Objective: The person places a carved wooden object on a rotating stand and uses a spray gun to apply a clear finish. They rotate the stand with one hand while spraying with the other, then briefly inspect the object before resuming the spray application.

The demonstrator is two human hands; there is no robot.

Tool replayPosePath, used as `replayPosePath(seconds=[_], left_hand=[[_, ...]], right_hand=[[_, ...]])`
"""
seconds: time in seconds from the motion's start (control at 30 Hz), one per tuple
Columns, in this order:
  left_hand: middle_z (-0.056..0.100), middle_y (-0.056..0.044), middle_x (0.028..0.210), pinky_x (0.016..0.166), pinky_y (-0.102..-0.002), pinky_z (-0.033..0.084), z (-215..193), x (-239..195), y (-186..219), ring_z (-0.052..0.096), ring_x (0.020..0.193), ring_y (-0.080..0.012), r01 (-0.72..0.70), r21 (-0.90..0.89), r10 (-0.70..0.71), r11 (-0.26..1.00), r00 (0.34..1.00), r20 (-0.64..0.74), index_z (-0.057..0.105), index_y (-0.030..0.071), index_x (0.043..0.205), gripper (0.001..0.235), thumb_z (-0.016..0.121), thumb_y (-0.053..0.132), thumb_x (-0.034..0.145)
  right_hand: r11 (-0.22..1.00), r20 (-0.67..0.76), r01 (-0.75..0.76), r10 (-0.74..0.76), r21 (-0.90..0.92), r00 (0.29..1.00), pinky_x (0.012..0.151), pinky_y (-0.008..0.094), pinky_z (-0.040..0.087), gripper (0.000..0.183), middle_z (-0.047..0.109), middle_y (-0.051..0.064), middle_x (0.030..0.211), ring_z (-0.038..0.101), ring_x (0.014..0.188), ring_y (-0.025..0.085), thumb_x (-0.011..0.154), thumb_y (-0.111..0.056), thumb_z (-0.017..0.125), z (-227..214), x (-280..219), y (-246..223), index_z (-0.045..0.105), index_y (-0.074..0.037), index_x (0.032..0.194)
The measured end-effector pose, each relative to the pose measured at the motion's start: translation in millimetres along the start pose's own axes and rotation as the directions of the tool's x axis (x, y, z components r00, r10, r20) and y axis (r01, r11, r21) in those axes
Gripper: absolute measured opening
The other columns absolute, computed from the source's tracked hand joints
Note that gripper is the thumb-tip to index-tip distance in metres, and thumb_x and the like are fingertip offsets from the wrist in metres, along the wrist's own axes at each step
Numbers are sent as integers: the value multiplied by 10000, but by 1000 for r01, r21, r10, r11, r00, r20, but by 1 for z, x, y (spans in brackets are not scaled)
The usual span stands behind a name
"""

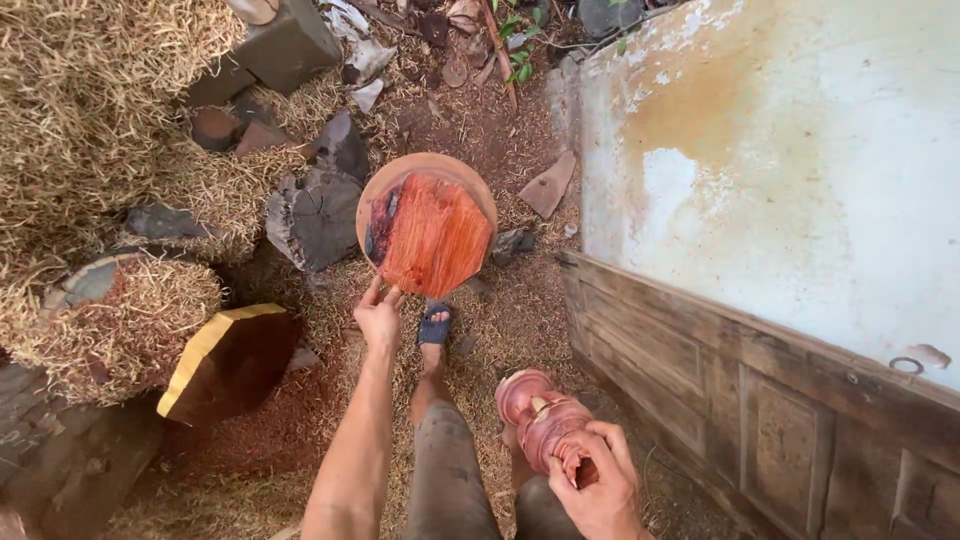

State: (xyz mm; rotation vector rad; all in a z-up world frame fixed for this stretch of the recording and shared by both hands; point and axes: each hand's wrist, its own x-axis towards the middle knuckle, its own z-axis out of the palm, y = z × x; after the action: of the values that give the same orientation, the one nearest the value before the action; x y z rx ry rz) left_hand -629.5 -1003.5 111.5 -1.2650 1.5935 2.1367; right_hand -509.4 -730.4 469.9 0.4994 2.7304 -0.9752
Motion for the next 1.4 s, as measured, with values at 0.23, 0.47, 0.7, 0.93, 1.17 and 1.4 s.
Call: replayPosePath(seconds=[0.23,0.47,0.7,0.93,1.17,1.4], left_hand=[[552,-243,1461,998,-368,592,11,-11,24,655,1221,-290,19,-239,-37,971,997,-71,454,-70,1478,556,622,-15,951],[405,-216,1588,1135,-400,424,0,-15,63,470,1445,-295,79,-199,-51,977,988,143,329,21,1572,635,528,13,969],[346,-195,1626,1254,-493,204,32,-177,117,282,1527,-351,-602,504,16,619,651,759,360,75,1547,999,717,-13,618],[519,-193,1516,1281,-537,301,50,-255,91,451,1481,-393,-853,141,187,503,267,946,408,50,1515,1035,894,237,621],[509,-209,1495,1249,-576,354,67,-240,82,495,1437,-409,-843,-82,392,531,159,906,361,67,1523,1132,962,391,621],[513,-153,1415,1150,-466,509,77,-124,58,595,1337,-304,-690,257,456,677,666,590,263,167,1512,1147,948,361,613]], right_hand=[[999,23,5,-4,-32,1000,766,388,581,388,624,138,1071,706,923,296,590,-95,867,16,-2,9,702,-86,942],[1000,54,19,-18,-17,998,744,378,594,353,625,118,1065,714,918,284,608,-131,868,27,2,-5,704,-106,920],[984,111,174,-178,42,978,725,386,593,348,617,108,1039,708,897,295,636,-129,857,3,19,-18,685,-96,936],[897,89,441,-443,34,892,729,403,576,275,618,89,1003,680,900,294,685,-100,815,-13,28,-26,662,-104,913],[901,62,434,-434,8,899,758,405,573,353,617,71,1075,662,931,275,725,-135,850,-20,17,-4,683,-121,1035],[957,91,251,-265,143,960,968,479,509,788,401,244,1474,544,1243,386,737,-234,872,-29,-3,25,485,-43,1397]])
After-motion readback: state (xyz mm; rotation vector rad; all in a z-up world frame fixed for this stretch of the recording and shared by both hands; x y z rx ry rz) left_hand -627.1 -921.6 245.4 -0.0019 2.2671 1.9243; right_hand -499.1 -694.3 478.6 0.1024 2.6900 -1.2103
